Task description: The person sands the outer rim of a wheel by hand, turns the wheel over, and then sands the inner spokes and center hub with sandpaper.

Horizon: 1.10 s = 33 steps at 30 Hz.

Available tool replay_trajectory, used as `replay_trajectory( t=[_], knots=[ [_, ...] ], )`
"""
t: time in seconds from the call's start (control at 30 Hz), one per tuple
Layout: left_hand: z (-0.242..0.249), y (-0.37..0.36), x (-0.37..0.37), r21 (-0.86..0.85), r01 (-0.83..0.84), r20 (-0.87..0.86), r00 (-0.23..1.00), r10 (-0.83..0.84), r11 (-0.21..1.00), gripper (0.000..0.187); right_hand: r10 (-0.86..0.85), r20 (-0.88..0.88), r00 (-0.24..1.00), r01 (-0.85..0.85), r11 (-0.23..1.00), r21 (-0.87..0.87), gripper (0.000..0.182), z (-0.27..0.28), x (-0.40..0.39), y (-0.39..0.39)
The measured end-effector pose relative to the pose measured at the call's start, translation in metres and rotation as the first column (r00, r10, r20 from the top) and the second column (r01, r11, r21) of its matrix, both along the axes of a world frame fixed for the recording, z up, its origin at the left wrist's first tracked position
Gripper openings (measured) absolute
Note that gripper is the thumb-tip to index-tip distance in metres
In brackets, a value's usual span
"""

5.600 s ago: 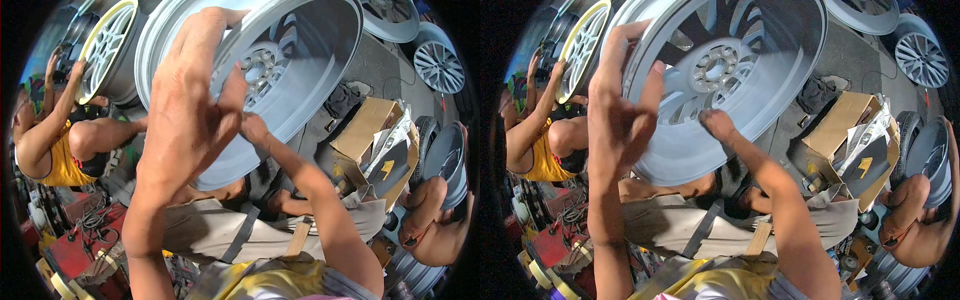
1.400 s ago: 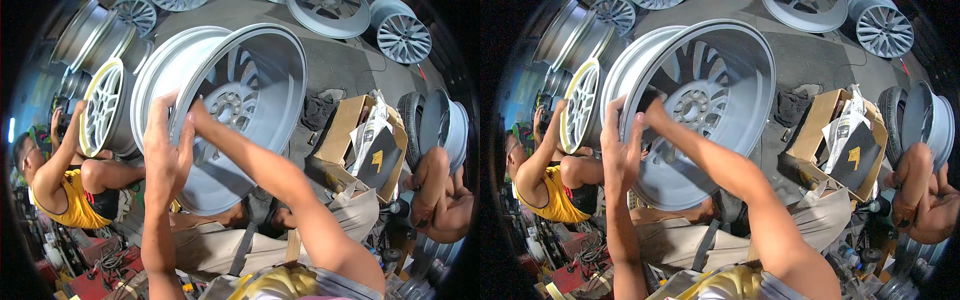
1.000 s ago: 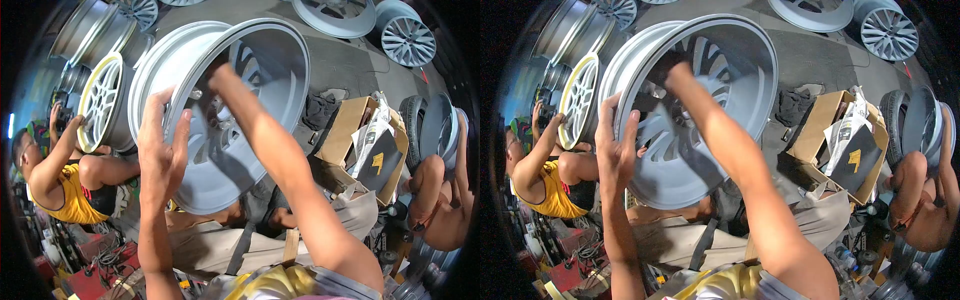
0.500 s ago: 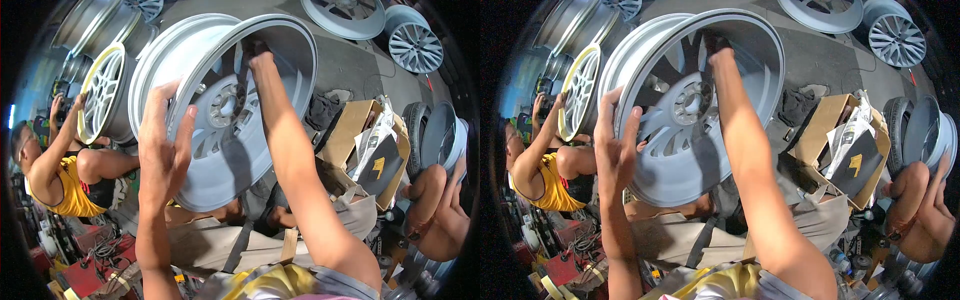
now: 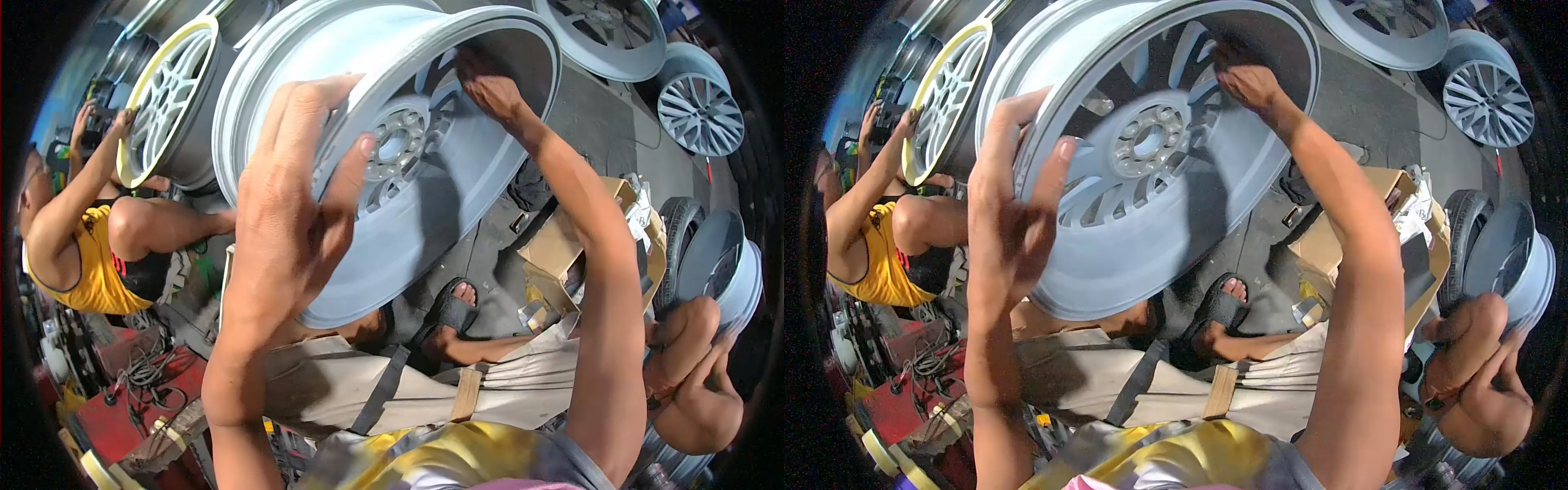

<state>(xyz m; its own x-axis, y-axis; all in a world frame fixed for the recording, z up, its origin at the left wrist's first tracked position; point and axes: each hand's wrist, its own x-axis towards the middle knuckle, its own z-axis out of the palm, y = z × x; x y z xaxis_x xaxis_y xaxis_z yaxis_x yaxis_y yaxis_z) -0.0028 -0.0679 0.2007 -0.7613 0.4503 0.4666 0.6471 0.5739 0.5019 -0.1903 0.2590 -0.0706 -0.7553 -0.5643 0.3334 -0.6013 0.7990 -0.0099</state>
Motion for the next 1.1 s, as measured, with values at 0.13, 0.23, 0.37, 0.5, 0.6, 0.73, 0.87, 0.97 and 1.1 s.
replay_trajectory(
  t=[0.13, 0.23, 0.37, 0.5, 0.6, 0.73, 0.87, 0.97, 1.1],
  knots=[
    [0.003, 0.004, 0.003, 0.035, 0.012, 0.051, 0.999, -0.013, 0.999, 0.032, -0.007, -0.019, 1.000, 0.009, 0.994, 0.108, 0.018, -0.072, 0.000, 0.001],
    [0.002, 0.005, 0.004, 0.018, 0.005, 0.057, 0.998, -0.006, 1.000, 0.032, -0.102, 0.011, 0.995, 0.093, 0.945, 0.314, 0.026, -0.076, 0.040, -0.025],
    [-0.005, 0.004, -0.001, 0.023, 0.010, -0.043, 0.999, -0.009, 1.000, 0.032, -0.164, 0.069, 0.984, 0.112, 0.873, 0.475, 0.026, -0.097, 0.079, -0.062],
    [-0.001, 0.005, -0.001, -0.004, -0.011, -0.012, 1.000, 0.011, 1.000, 0.032, -0.180, 0.233, 0.956, 0.110, 0.952, 0.285, 0.023, -0.129, 0.109, -0.088],
    [0.005, 0.009, 0.004, -0.027, -0.032, 0.039, 0.999, 0.033, 0.999, 0.033, -0.127, 0.227, 0.965, 0.081, 0.976, 0.203, 0.020, -0.152, 0.136, -0.115],
    [0.002, 0.010, 0.005, -0.013, -0.017, -0.002, 1.000, 0.017, 1.000, 0.032, -0.002, 0.463, 0.886, 0.114, 0.970, -0.214, 0.019, -0.181, 0.175, -0.163],
    [-0.002, 0.008, 0.005, 0.001, 0.017, 0.004, 1.000, -0.017, 1.000, 0.031, 0.058, 0.276, 0.959, 0.117, 0.808, -0.577, 0.016, -0.145, 0.214, -0.216],
    [-0.002, 0.010, 0.005, 0.008, 0.006, -0.016, 1.000, -0.006, 1.000, 0.031, 0.184, 0.304, 0.935, 0.002, 0.853, -0.521, 0.017, -0.134, 0.205, -0.189],
    [0.002, 0.008, 0.004, 0.029, 0.005, 0.015, 1.000, -0.005, 1.000, 0.031, 0.015, 0.122, 0.992, -0.031, 0.991, 0.128, 0.018, -0.157, 0.123, -0.093]
  ],
)
